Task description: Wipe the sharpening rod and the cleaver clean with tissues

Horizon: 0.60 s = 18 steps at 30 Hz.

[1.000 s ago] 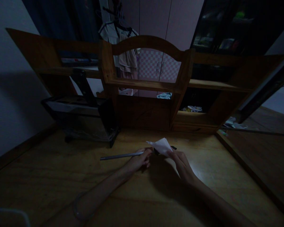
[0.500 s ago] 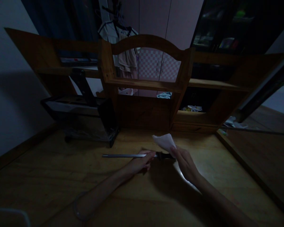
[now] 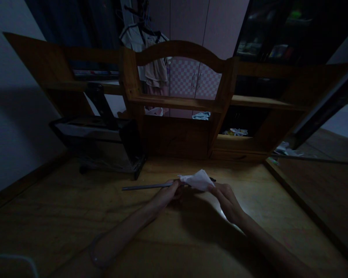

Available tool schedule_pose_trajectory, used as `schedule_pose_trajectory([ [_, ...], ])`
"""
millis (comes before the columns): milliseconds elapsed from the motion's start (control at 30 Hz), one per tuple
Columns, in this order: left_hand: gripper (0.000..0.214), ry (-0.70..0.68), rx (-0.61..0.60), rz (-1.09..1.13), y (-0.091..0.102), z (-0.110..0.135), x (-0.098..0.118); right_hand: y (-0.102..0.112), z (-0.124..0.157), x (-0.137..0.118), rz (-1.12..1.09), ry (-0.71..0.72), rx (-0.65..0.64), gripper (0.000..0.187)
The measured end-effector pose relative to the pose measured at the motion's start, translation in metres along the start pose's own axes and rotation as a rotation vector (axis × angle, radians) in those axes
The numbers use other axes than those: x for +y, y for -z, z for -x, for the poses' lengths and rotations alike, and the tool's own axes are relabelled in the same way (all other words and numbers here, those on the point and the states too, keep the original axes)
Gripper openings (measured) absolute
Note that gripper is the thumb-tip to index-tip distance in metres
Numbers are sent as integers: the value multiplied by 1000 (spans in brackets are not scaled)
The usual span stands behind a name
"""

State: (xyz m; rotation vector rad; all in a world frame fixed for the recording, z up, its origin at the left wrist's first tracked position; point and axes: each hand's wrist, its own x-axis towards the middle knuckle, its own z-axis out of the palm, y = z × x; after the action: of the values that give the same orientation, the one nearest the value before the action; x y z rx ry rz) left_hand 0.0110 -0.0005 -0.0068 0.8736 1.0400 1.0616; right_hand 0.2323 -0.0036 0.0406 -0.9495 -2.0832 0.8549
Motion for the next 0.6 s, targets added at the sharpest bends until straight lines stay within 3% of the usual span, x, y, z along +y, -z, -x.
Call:
schedule_pose_trajectory([
  [100, 41, 8, -113, -17, 1, 0, 0, 7, 2, 20, 133, -166, 479, 40],
  [167, 42, 1, -167, -38, -1, 1, 1, 11, 0, 25, 174, -212, 583, 42],
  [267, 41, 1, -200, -53, -4, 5, 4, 12, -6, 15, 162, -155, 439, 45],
  [367, 44, 31, -160, -115, -7, 8, 7, 4, -9, -1, 312, 184, 96, 37],
  [433, 44, 24, -63, -137, -6, 8, 6, -3, -9, -8, 405, 338, -97, 46],
  [500, 45, 27, 29, -119, -4, 8, 2, -6, -9, -12, 444, 368, -191, 51],
  [600, 50, 76, 64, -91, 2, 5, -6, -4, -8, -14, 450, 379, -200, 52],
])
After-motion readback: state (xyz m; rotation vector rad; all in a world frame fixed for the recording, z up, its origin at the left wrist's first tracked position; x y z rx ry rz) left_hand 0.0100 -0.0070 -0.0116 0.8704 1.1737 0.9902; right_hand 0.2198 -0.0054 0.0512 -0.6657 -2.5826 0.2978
